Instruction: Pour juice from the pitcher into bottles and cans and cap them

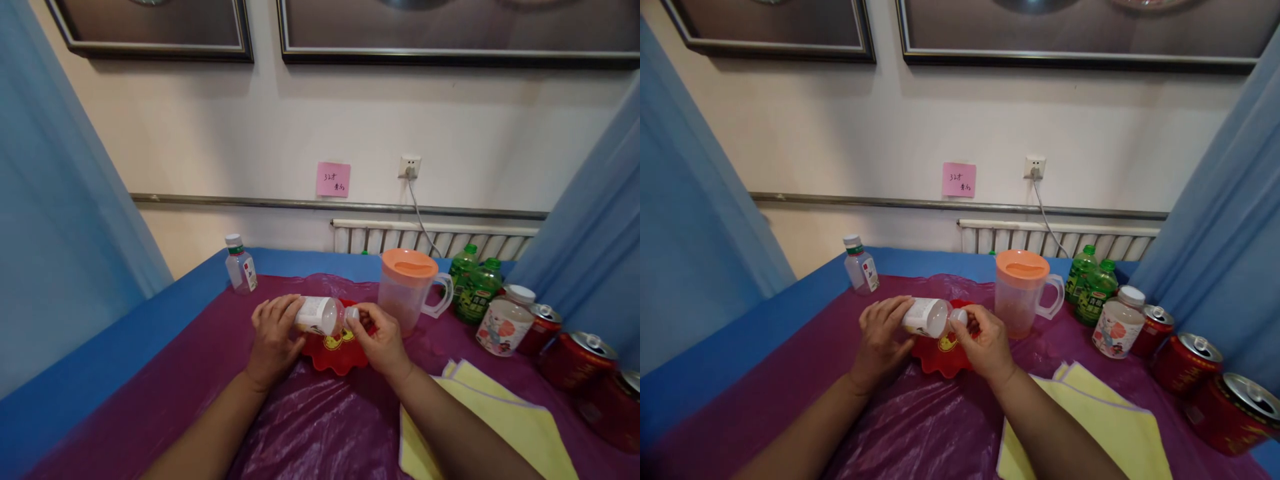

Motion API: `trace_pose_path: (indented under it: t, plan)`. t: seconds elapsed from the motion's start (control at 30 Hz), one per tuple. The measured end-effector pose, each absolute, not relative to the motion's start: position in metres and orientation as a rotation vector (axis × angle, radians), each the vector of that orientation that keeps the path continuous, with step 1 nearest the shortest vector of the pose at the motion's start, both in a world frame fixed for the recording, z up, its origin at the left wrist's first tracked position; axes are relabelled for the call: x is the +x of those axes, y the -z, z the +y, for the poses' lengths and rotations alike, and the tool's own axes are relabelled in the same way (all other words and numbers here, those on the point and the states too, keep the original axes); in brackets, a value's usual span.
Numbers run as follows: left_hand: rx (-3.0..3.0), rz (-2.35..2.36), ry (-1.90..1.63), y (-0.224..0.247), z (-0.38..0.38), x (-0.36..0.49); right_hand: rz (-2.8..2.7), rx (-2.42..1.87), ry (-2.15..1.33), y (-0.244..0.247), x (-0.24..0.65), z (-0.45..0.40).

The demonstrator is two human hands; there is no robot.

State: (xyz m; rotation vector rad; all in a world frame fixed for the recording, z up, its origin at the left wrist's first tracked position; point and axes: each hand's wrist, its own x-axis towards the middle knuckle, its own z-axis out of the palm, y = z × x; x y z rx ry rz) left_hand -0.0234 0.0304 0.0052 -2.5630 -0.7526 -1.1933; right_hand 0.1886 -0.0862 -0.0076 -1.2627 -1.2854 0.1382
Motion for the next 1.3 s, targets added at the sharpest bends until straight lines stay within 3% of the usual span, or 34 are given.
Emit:
trace_pose_path:
  t: [0.43, 0.73, 0.93, 1.3]
  plan:
    - [-2.536, -0.752, 1.226, -0.0051, 0.0335, -0.0268, -1.545, -1.177, 0.137, 0.0015, 0.1883, -0.0925]
    - [-2.538, -0.732, 1.201, -0.006, 0.0311, -0.0263, -1.458, -1.336, -0.014, 0.0037, 0.1949, -0.0909]
    - [-2.507, -0.74, 1.222, -0.0065, 0.0328, -0.0275, -1.55, -1.256, 0.167, 0.0043, 0.192, -0.0935]
    - [-2.524, -0.757, 1.218, -0.0052, 0.0346, -0.0271, -1.518, -1.264, 0.149, 0.0057, 0.1921, -0.0913]
